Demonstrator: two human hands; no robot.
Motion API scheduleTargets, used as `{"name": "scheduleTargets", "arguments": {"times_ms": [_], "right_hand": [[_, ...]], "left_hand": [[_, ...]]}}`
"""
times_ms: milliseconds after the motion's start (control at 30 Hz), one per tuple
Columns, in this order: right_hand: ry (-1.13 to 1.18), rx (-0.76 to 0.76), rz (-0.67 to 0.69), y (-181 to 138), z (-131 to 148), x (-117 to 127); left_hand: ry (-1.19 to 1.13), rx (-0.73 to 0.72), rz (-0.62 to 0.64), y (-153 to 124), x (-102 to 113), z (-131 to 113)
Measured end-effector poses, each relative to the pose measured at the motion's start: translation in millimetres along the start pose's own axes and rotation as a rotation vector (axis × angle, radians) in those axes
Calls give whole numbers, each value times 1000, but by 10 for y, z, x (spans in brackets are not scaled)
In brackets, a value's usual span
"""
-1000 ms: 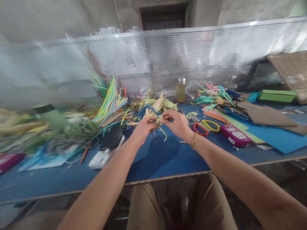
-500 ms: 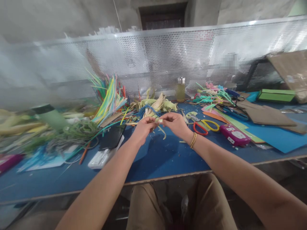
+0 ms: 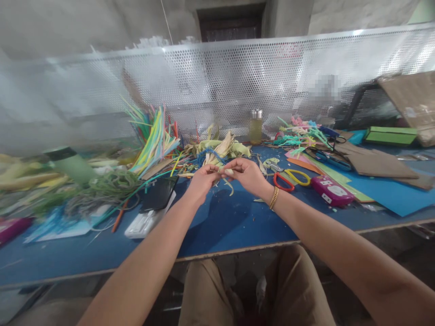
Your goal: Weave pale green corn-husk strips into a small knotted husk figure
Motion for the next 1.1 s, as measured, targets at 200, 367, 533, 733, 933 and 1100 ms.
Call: {"name": "scheduleTargets", "arguments": {"times_ms": [200, 367, 533, 733, 933, 1100], "right_hand": [[-202, -114, -17, -18, -54, 62], [-259, -96, -20, -32, -108, 76], [-257, -166, -110, -57, -217, 119], [-252, -260, -111, -81, -259, 125], [-465, -93, -58, -25, -165, 182], [-641, -67, 35, 0, -86, 207]], "left_hand": [[6, -29, 3, -21, -35, -17], [5, -42, 3, -13, -54, -3], [-1, -40, -12, 20, -44, 26], [1, -65, -22, 27, -30, 27], [98, -145, -69, 28, -5, -15], [157, -158, -96, 63, 22, -7]]}}
Point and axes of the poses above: each hand's wrist, its own y-axis towards the middle knuckle, its own x-axis out of the back of the hand, z = x × y, the point moved 6 cm from there along y, towards the middle knuckle, and after that the axes turned 15 degrees about x, right-handed, at the moved point
